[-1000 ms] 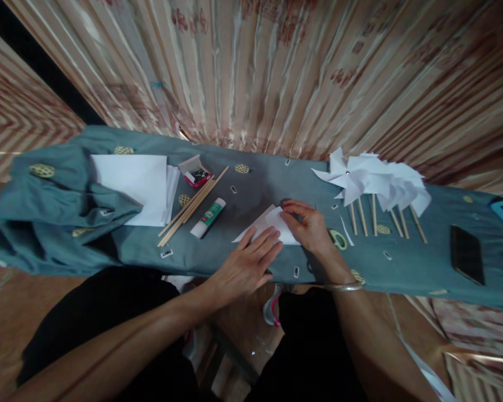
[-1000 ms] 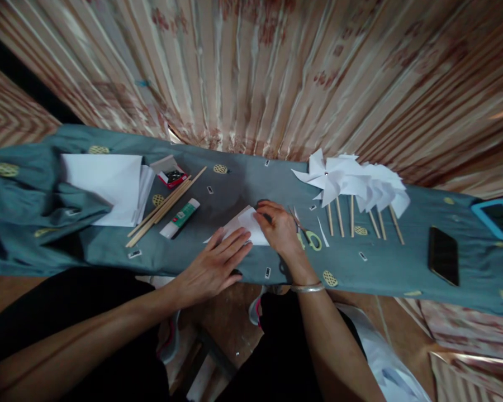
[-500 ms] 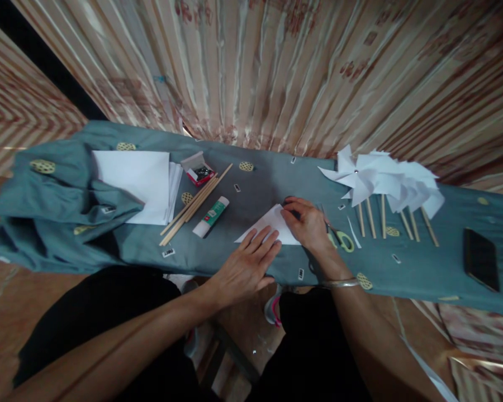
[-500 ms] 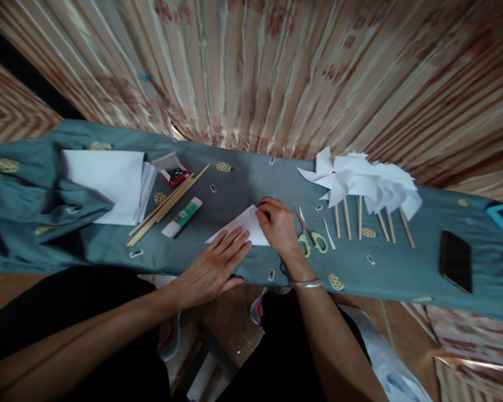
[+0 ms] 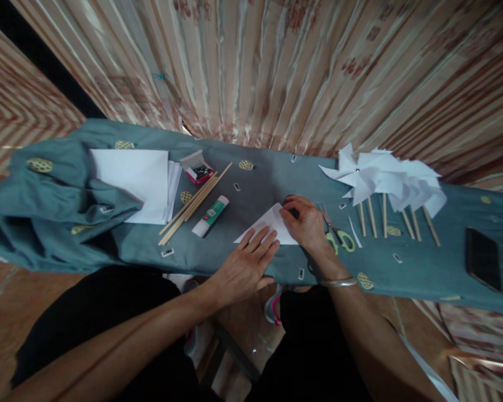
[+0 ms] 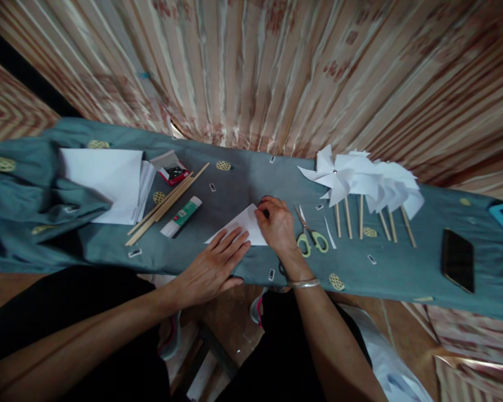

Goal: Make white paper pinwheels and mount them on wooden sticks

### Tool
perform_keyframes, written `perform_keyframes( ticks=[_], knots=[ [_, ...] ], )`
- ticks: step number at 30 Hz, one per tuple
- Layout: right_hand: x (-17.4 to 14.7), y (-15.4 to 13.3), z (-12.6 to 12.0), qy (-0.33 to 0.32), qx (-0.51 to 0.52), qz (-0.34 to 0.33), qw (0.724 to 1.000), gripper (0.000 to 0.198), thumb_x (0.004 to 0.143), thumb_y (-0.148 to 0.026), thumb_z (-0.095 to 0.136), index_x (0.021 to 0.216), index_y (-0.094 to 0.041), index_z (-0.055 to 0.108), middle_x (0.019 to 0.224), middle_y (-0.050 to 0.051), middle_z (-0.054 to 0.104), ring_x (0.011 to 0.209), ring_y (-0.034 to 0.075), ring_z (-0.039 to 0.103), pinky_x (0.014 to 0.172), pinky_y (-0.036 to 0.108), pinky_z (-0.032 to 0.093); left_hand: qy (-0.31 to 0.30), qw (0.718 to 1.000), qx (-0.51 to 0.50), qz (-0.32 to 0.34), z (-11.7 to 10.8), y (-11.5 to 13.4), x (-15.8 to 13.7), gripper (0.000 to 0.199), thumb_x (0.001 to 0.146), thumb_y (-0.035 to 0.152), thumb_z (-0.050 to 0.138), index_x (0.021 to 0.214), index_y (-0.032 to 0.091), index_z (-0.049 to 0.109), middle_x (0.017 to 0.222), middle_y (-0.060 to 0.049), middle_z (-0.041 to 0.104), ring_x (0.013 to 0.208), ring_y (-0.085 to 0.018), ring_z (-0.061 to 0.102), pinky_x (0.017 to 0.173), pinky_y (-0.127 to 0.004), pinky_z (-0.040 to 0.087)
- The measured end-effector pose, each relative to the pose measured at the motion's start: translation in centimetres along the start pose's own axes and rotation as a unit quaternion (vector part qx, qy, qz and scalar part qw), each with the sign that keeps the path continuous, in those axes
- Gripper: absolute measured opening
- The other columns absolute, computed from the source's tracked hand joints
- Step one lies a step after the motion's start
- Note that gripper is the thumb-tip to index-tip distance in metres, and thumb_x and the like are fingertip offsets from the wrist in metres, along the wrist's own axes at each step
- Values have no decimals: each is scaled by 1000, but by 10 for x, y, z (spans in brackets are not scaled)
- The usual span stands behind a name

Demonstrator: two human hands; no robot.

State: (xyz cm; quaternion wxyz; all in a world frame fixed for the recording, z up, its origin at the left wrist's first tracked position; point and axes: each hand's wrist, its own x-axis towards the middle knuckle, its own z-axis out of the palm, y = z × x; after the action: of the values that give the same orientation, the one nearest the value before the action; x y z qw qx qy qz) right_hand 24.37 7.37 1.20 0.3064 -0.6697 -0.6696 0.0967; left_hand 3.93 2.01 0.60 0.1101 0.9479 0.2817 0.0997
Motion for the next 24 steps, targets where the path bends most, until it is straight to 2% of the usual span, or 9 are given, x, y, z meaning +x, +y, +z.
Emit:
perform_keyframes(
  ticks=[12, 16, 19, 24],
  knots=[
    [-3, -2, 3, 10, -15, -2, 1000, 15, 83, -24, 57, 85, -20, 71, 110, 12, 72, 103, 28, 64, 97, 46, 49, -17, 1000, 3, 1, -3, 1, 1, 78, 86, 54, 63, 143, 7, 38, 154, -21, 38, 146, -37, 30, 119, -52, 24],
    [-14, -9, 1, -3, -57, -30, 998, 30, 89, -26, 51, 109, -12, 68, 124, 19, 66, 115, 31, 58, 103, 48, 44, -28, 1000, 2, -2, -4, 1, 1, 78, 86, 54, 63, 143, 6, 40, 154, -21, 39, 146, -37, 30, 120, -52, 23],
    [-32, -17, 1, -16, -99, -41, 994, 46, 93, -35, 48, 131, -9, 56, 143, 22, 51, 130, 34, 47, 107, 52, 38, -34, 999, 3, -3, -3, 1, 2, 81, 84, 56, 64, 143, 6, 40, 154, -20, 38, 146, -37, 29, 120, -52, 22],
    [-66, -22, 6, -16, -127, -48, 991, 49, 98, -31, 38, 143, -14, 42, 152, 21, 41, 141, 31, 37, 112, 53, 31, -19, 1000, 9, 5, 1, 0, 2, 80, 87, 57, 60, 145, 7, 37, 154, -19, 39, 147, -36, 28, 119, -52, 22]
  ],
)
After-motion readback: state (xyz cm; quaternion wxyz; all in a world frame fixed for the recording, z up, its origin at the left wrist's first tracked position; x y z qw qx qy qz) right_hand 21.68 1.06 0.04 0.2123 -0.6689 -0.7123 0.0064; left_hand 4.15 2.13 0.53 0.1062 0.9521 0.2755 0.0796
